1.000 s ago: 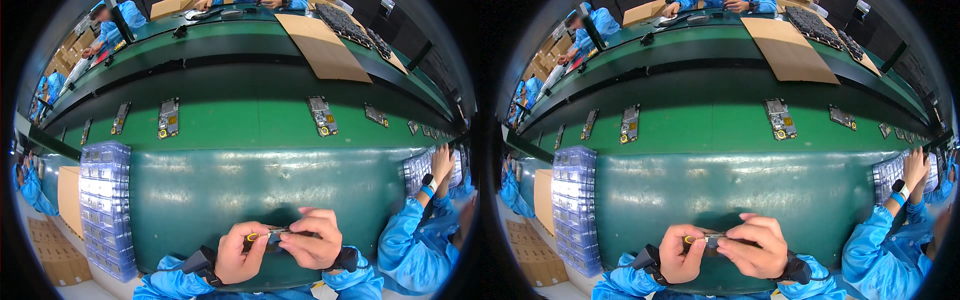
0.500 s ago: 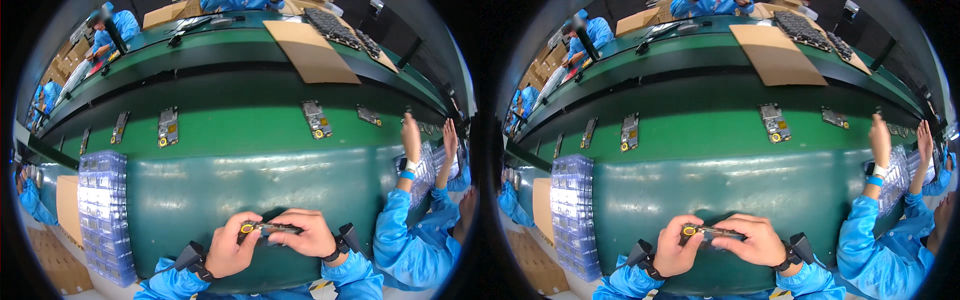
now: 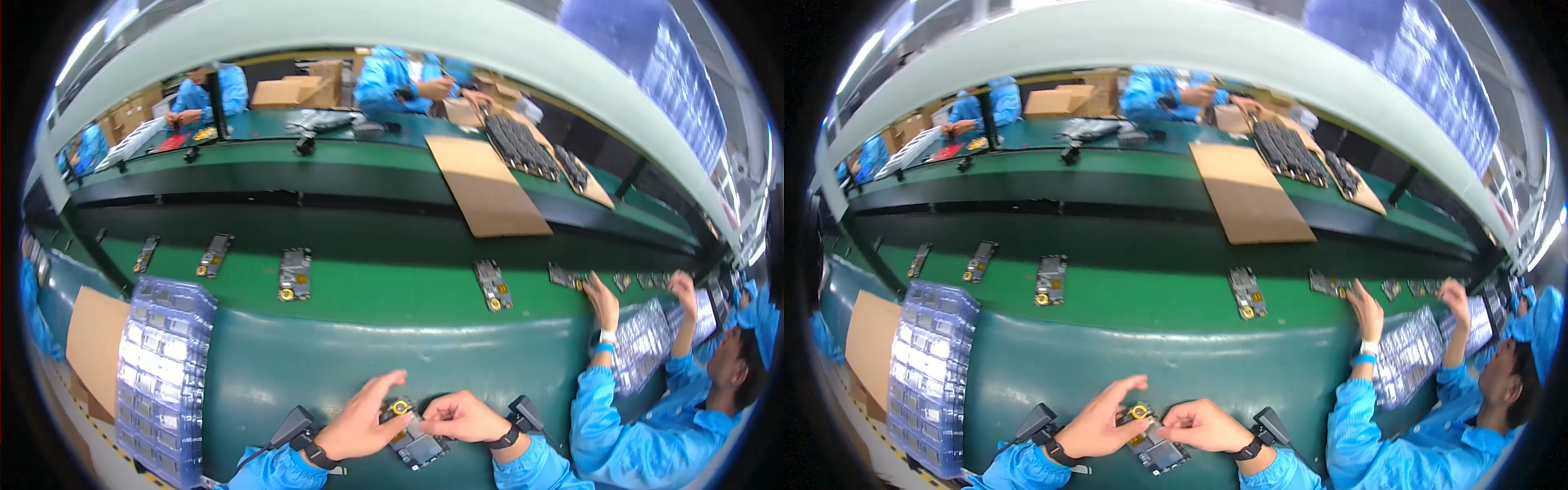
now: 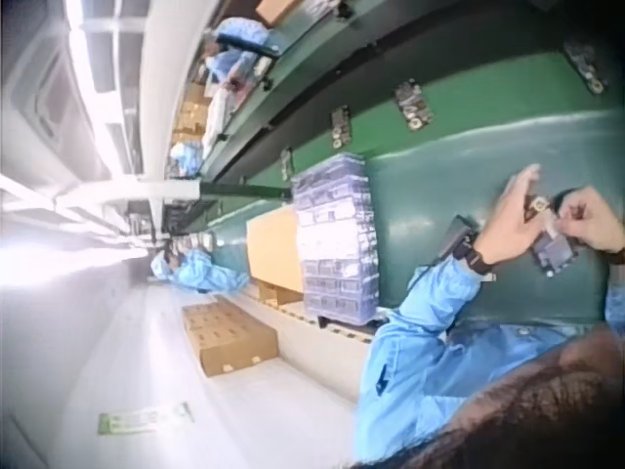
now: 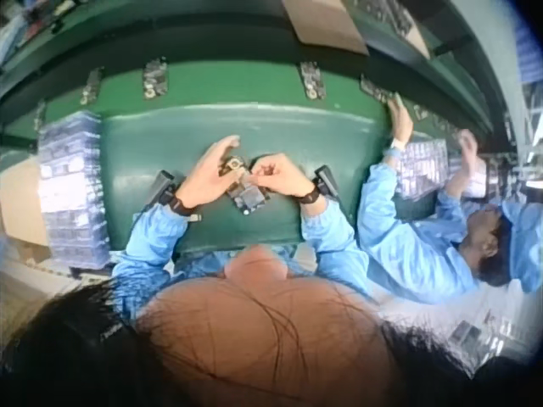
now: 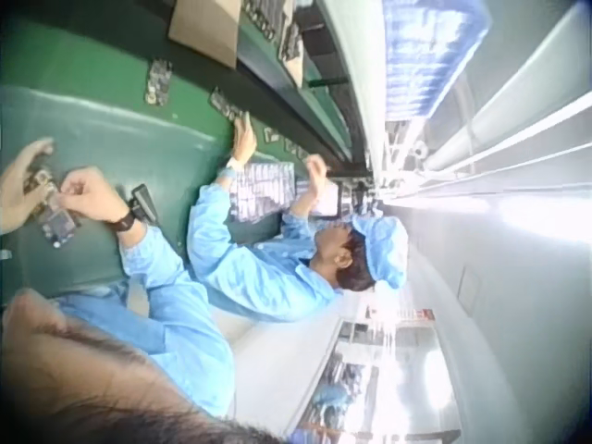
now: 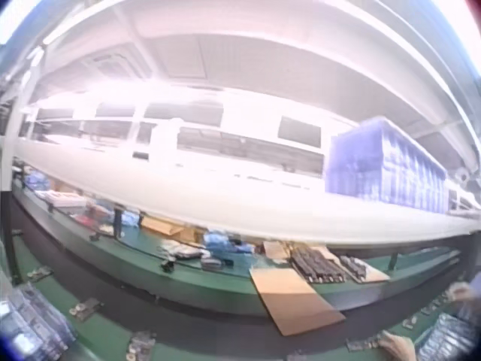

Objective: Assemble and inspect electronic circuit board components on a factory conveyor belt.

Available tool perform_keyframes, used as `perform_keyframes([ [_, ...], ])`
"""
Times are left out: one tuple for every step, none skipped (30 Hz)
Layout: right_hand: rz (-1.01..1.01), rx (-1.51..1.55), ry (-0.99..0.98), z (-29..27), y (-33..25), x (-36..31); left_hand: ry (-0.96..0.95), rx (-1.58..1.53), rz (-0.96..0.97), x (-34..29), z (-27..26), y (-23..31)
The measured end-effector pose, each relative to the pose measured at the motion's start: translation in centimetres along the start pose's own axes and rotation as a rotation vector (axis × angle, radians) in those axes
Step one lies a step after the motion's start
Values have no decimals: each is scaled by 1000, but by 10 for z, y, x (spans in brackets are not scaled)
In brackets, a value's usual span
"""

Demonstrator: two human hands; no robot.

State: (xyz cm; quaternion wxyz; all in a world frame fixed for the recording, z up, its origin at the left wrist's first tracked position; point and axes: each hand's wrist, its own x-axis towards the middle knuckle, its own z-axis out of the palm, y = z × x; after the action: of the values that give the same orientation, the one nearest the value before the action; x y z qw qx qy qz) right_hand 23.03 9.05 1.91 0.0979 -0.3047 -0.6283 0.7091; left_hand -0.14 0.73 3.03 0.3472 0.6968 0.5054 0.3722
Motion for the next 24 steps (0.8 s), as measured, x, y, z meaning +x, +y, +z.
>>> perform_keyframes([
  [-26,81,133,-2,7,6,167,-178,-116,4,5,-5],
  [-55,167,263,-7,10,16,332,-361,-228,10,6,-11],
  [-54,194,358,-12,-1,28,460,-291,-225,14,0,-23],
  [-67,264,438,-22,-2,42,484,-284,-218,20,-3,-35],
  [-145,396,483,-36,1,63,592,-265,-203,25,-6,-47],
  [-215,532,522,-44,0,83,702,-244,-194,29,-8,-58],
  [-273,641,529,-40,-17,98,735,-277,-215,29,-12,-65],
  [-326,752,534,-34,-30,113,763,-265,-220,26,-11,-71],
  [-298,743,534,-31,-36,125,746,-236,-214,25,-10,-76],
  [-294,736,503,-26,-38,132,728,-208,-213,25,-12,-74],
  [-269,683,479,-18,-35,136,755,-137,-198,25,-11,-70],
  [-241,627,449,-8,-35,139,776,-105,-168,26,-7,-76],
  [-215,501,440,3,-41,136,763,-115,-167,29,-6,-77],
  [-231,413,456,11,-47,132,786,-69,-147,35,-4,-77],
  [-316,301,474,13,-51,130,784,-119,-135,43,-3,-68],
  [-402,194,489,17,-57,130,782,-108,-123,50,-6,-57],
  [-470,141,432,28,-69,134,805,-91,-100,55,-5,-56],
  [-540,96,378,41,-84,138,863,-101,-54,57,-6,-51],
  [-533,23,318,59,-103,142,814,-45,-105,58,-7,-51],
  [-526,27,274,85,-118,150,789,35,77,61,-3,-74],
  [-534,-179,158,105,-131,159,916,-26,110,64,6,-77],
  [-543,-384,34,127,-144,168,1047,-83,143,64,14,-79],
  [-611,-528,-94,157,-159,174,951,-218,59,60,18,-95],
  [-685,-676,-214,184,-171,180,848,-357,-12,61,21,-110],
])
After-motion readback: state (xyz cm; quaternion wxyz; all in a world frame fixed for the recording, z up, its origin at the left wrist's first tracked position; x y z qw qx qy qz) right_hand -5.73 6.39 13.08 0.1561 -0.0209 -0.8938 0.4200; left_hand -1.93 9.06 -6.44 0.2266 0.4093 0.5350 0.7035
